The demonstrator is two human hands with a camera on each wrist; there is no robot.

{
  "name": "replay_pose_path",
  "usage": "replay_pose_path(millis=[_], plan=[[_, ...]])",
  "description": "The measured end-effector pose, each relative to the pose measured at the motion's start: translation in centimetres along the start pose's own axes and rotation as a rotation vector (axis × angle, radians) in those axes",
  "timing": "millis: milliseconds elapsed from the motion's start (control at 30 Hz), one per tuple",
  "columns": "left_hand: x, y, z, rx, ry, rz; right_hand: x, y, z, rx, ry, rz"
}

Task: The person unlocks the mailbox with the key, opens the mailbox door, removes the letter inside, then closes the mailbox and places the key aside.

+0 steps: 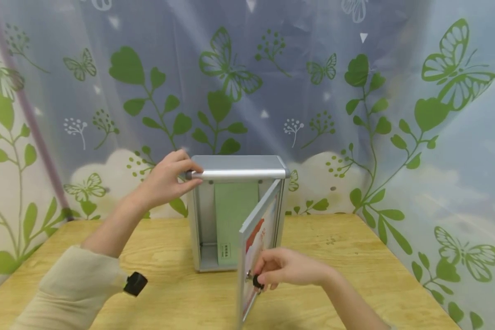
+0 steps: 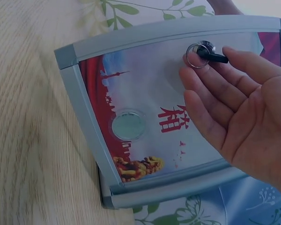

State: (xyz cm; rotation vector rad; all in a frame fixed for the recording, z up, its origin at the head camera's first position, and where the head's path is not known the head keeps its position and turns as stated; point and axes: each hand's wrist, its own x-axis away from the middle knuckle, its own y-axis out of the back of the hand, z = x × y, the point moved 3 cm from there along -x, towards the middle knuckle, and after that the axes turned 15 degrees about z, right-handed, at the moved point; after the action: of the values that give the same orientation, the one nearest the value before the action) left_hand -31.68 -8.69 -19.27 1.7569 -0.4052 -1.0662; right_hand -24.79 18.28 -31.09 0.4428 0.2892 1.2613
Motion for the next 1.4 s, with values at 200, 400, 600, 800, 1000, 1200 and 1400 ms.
replay_pose_path(millis=[200, 400, 600, 800, 1000, 1200, 1400], plan=[[0.0, -0.2, 0.0, 0.008, 0.005, 0.006, 1.6, 0.1, -0.5, -0.045, 0.053, 0.062], [0.0, -0.2, 0.1, 0.002, -0.006, -0.007, 2.8, 0.4, -0.8, -0.034, 0.068, 0.069], [0.1, -0.2, 0.3, 0.009, -0.004, -0.013, 4.0, 0.7, -0.9, -0.076, 0.052, 0.058], [0.1, -0.1, 0.4, 0.008, -0.003, -0.030, 5.2, 1.0, -1.4, -0.119, 0.081, 0.046], [0.1, 0.0, 0.4, 0.011, -0.008, -0.045, 6.7, 1.4, -2.0, -0.155, 0.099, 0.004], [0.1, 0.0, 0.4, 0.022, 0.006, -0.049, 8.1, 1.6, -2.8, -0.217, 0.088, -0.032], [0.2, -0.2, 0.3, 0.029, 0.017, -0.047, 9.5, 1.6, -3.6, -0.309, 0.099, -0.063]])
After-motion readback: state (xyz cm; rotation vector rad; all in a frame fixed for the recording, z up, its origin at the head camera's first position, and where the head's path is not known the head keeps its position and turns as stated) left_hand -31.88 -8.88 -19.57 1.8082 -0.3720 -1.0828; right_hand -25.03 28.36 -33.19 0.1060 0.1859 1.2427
